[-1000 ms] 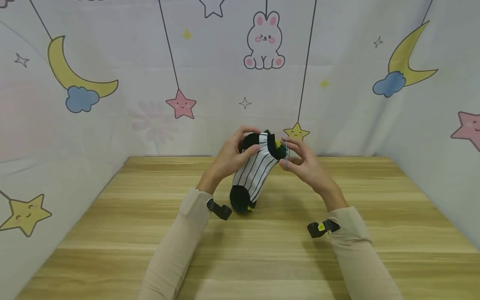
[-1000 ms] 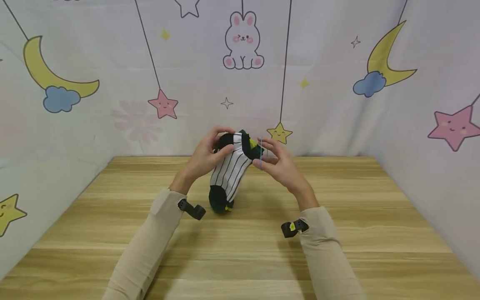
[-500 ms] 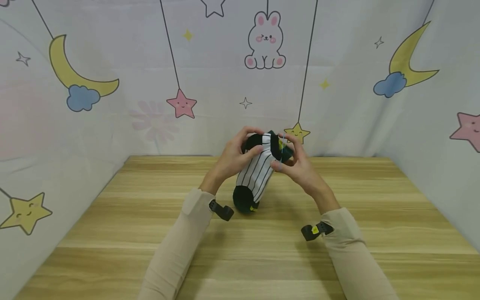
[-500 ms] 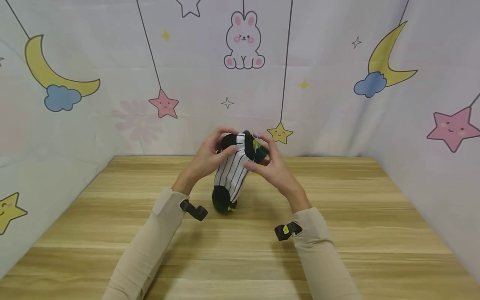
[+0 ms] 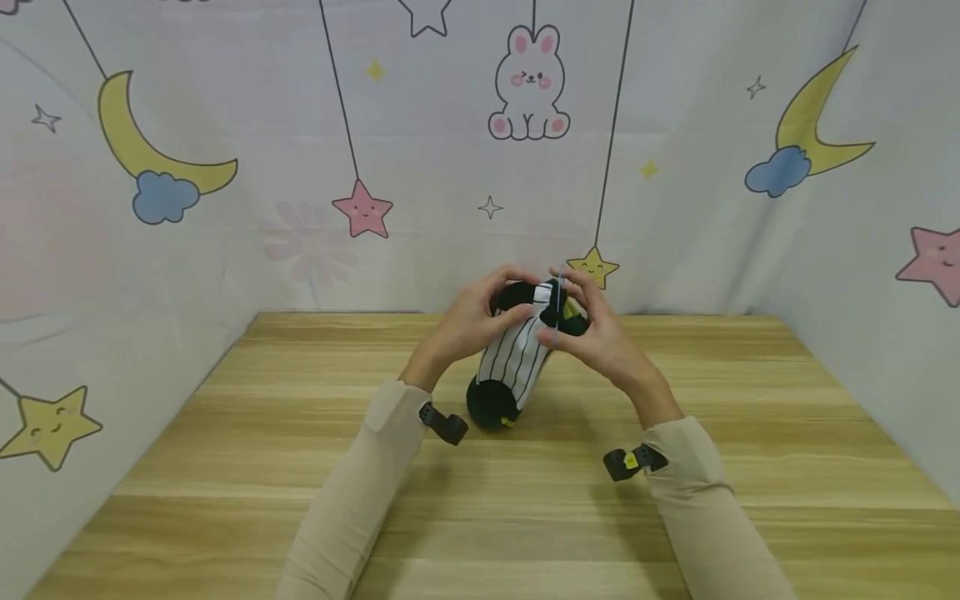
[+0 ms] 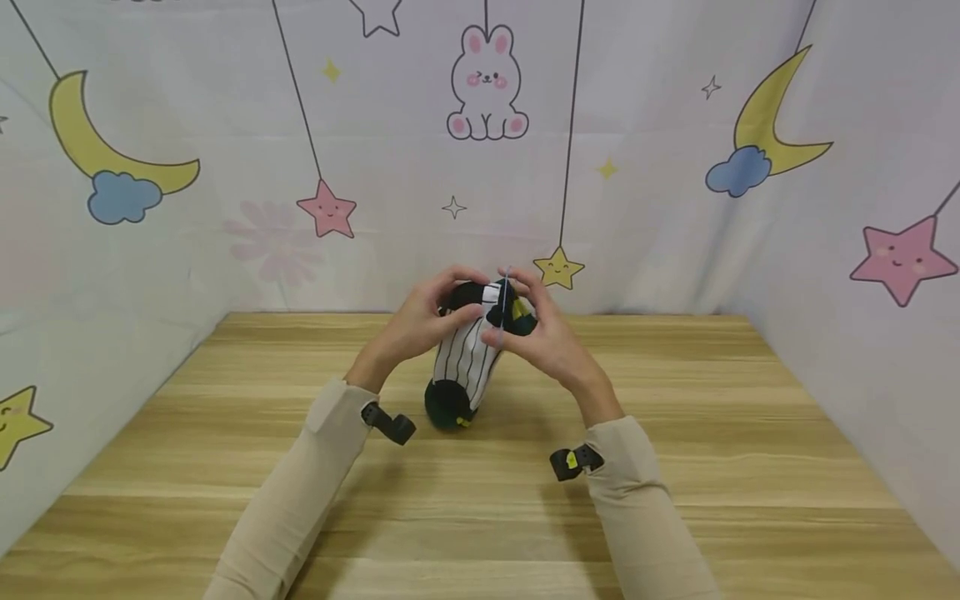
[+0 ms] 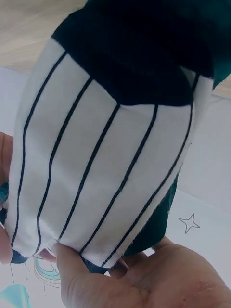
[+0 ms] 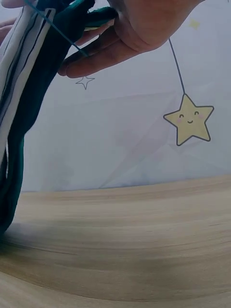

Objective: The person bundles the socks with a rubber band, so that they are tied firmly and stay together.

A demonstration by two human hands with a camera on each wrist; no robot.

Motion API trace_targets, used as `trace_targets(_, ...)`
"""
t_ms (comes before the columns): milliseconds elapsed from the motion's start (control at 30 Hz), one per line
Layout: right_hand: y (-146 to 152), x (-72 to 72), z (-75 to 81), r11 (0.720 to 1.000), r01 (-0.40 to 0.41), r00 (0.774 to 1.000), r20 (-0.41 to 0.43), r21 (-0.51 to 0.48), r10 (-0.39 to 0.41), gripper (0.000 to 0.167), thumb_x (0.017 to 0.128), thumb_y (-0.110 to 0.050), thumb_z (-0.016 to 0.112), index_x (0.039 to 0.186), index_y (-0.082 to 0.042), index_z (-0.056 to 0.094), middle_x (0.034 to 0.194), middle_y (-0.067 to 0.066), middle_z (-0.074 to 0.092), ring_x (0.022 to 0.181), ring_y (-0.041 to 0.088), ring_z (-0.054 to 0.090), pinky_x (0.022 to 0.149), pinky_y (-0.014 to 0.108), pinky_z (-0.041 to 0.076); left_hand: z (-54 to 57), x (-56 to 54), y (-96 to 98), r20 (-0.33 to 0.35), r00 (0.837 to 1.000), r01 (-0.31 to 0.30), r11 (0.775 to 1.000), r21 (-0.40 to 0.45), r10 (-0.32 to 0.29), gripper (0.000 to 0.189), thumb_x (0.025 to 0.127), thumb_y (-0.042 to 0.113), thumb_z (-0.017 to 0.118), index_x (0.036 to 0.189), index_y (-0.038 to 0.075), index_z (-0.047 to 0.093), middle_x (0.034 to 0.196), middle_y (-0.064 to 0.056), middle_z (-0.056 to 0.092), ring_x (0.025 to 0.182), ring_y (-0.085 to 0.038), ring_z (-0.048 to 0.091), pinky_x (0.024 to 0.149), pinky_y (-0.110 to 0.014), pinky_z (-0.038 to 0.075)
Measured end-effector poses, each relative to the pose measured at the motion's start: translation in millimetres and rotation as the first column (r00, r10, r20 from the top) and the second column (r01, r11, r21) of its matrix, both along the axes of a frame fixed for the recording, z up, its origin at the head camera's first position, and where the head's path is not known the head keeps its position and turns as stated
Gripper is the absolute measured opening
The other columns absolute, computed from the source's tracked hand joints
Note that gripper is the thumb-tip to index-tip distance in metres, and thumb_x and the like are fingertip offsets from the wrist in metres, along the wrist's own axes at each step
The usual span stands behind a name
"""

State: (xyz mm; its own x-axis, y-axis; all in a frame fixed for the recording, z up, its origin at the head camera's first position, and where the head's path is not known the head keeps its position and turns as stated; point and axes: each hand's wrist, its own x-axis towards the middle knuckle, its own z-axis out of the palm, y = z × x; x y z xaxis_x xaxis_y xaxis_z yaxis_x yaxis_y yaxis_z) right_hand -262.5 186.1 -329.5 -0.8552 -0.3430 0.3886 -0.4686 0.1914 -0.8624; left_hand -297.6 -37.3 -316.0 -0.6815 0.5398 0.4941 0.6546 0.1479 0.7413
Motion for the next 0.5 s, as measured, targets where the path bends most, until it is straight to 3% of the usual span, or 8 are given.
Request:
trace_targets(167, -0.3, 1.3, 1.0, 0.998, 0.023, 1.000, 0.001, 0.060, -0.023, 0.077, 0.088, -0.027, 0.079, 0.149, -0.038, 0.034, 0.160, -0.003, 0.027, 0.150, 0.023, 0.018, 0.104, 0.071, 0.029, -0.4, -0.4, 1.6, -0.039, 0.999, 0.019, 1.000, -0.021, -0.020, 0.034, 0.098, 0.014, 0.066, 0.131, 0.013, 0.058, 0.124, -0.004, 0.063, 0.098, -0.015, 0.063, 0.083, -0.032, 0.052)
trace_targets(333, -1.2, 0.3, 0.3, 0.997, 0.008, 0.999, -0.034, 0.071, -0.005, 0.076, 0.087, -0.024, 0.080, 0.148, -0.033, 0.035, 0.159, -0.004, 0.031, 0.149, 0.023, 0.018, 0.108, 0.069, 0.024, -0.7, -0.9, 2.8, -0.071, 0.997, 0.012, 0.997, -0.074, -0.017, 0.033, 0.098, 0.013, 0.066, 0.130, 0.010, 0.060, 0.124, -0.005, 0.064, 0.101, -0.014, 0.062, 0.085, -0.031, 0.051)
trace_targets(500, -2.6, 0.3, 0.4, 0.998, -0.024, 0.999, -0.033, 0.060, 0.026, 0.078, 0.086, -0.017, 0.080, 0.148, -0.028, 0.035, 0.156, -0.001, 0.035, 0.143, 0.026, 0.031, 0.106, 0.059, 0.034, -0.9, 0.2, 2.6, -0.075, 0.997, 0.007, 0.994, -0.109, -0.015, 0.032, 0.098, 0.012, 0.067, 0.130, 0.009, 0.062, 0.129, -0.006, 0.064, 0.108, -0.015, 0.061, 0.087, -0.032, 0.051)
